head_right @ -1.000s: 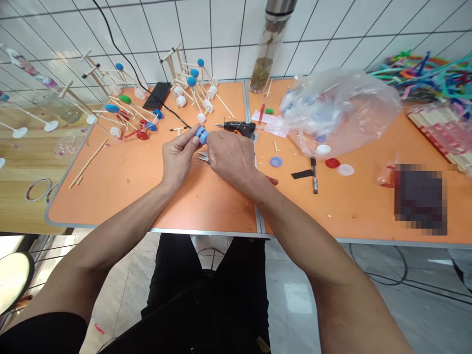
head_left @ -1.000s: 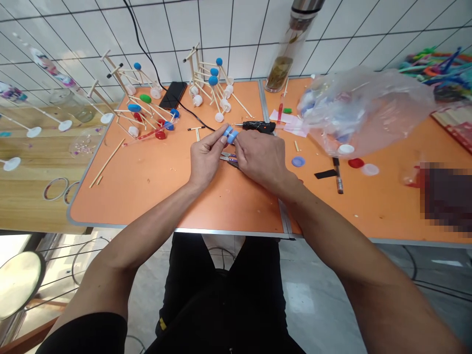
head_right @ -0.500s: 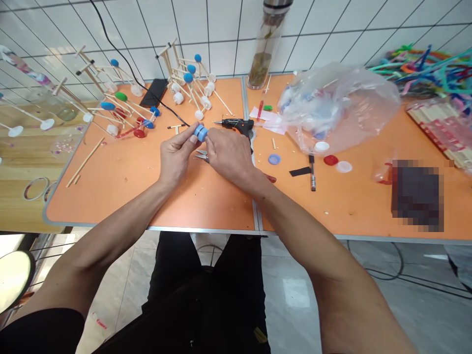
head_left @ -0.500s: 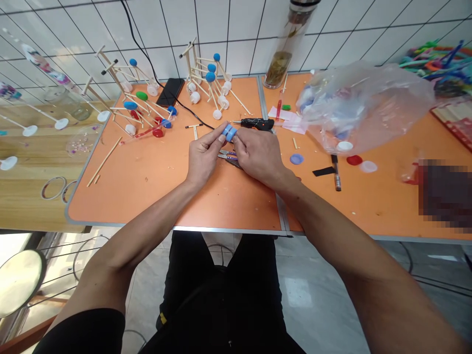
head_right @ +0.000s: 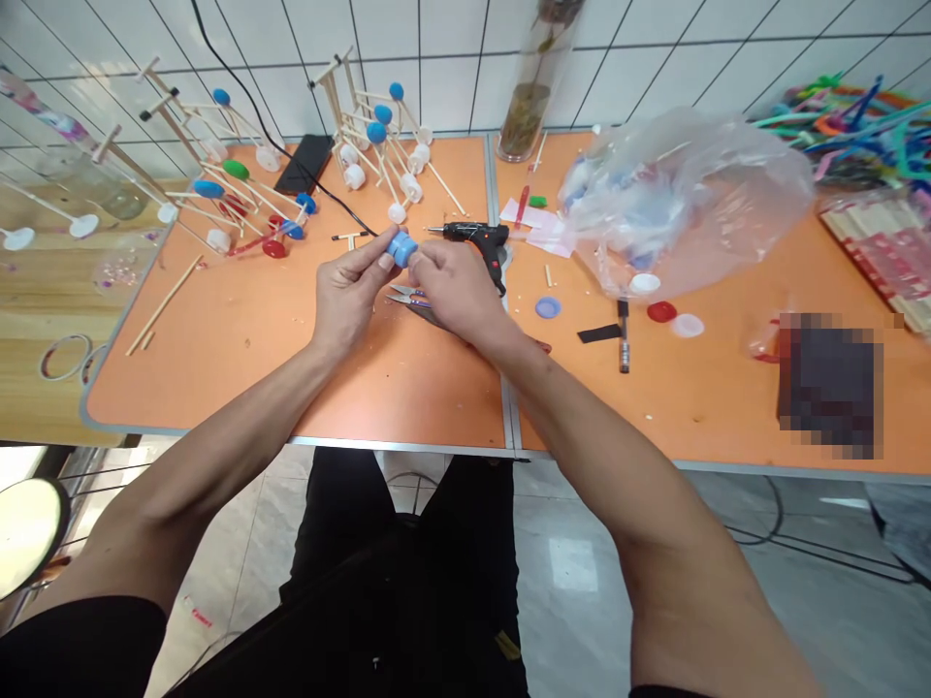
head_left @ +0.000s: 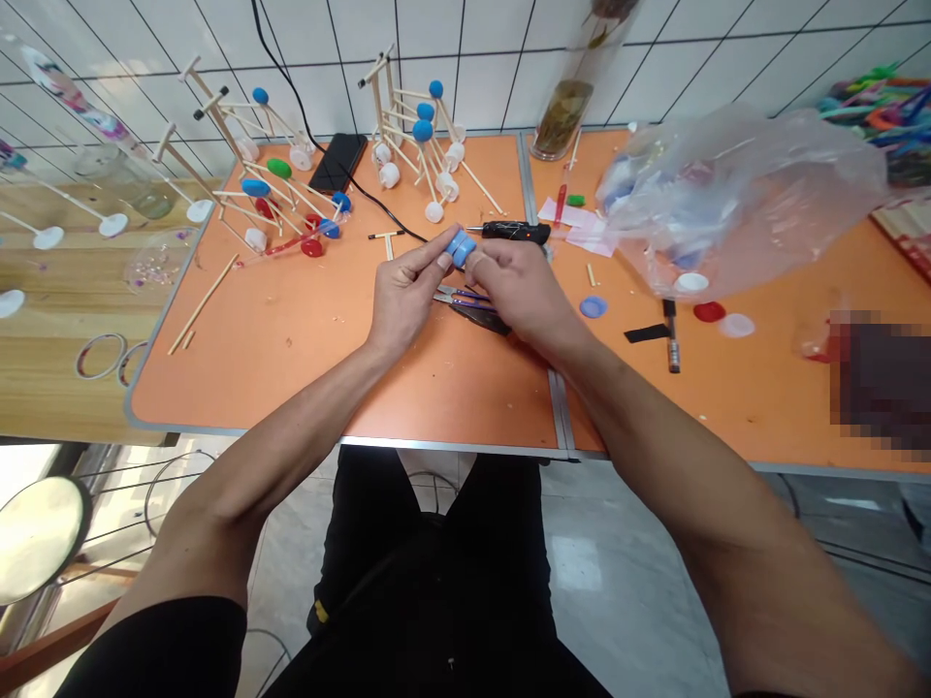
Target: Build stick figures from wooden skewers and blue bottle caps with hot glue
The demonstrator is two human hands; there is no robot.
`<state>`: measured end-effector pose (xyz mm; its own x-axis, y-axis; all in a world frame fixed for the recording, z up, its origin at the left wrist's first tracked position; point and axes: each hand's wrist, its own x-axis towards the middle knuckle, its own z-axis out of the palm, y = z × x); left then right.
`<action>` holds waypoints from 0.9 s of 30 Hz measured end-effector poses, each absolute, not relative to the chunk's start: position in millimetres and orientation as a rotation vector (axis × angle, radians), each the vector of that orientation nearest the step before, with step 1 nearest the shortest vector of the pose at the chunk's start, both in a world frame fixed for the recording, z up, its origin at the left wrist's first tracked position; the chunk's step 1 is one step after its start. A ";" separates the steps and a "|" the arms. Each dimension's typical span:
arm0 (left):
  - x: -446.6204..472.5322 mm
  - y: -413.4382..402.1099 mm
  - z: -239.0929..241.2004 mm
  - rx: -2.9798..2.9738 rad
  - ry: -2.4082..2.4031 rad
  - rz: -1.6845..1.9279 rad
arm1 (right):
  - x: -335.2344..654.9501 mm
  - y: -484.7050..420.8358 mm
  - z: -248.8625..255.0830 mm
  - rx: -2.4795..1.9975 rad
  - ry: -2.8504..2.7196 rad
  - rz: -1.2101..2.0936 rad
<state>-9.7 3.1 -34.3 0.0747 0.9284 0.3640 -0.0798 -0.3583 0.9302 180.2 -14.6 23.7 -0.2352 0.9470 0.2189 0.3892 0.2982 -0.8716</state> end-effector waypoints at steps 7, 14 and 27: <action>-5.4 1.0 -36.7 1.395 0.887 1.430 | 179.6 -17.9 24.8 -1.245 -1.845 0.704; -5.0 0.7 -35.0 1.437 0.867 1.447 | 177.8 -15.3 24.1 -1.157 -1.677 1.117; -4.6 0.4 -34.2 1.415 0.911 1.436 | 182.0 -14.4 18.8 -1.275 -1.967 0.565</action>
<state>-4.6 0.4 -34.2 0.0557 0.9409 0.3341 -0.0991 -0.3277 0.9396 182.0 -14.4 18.8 -0.2566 0.9091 0.3281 0.5967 0.4160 -0.6862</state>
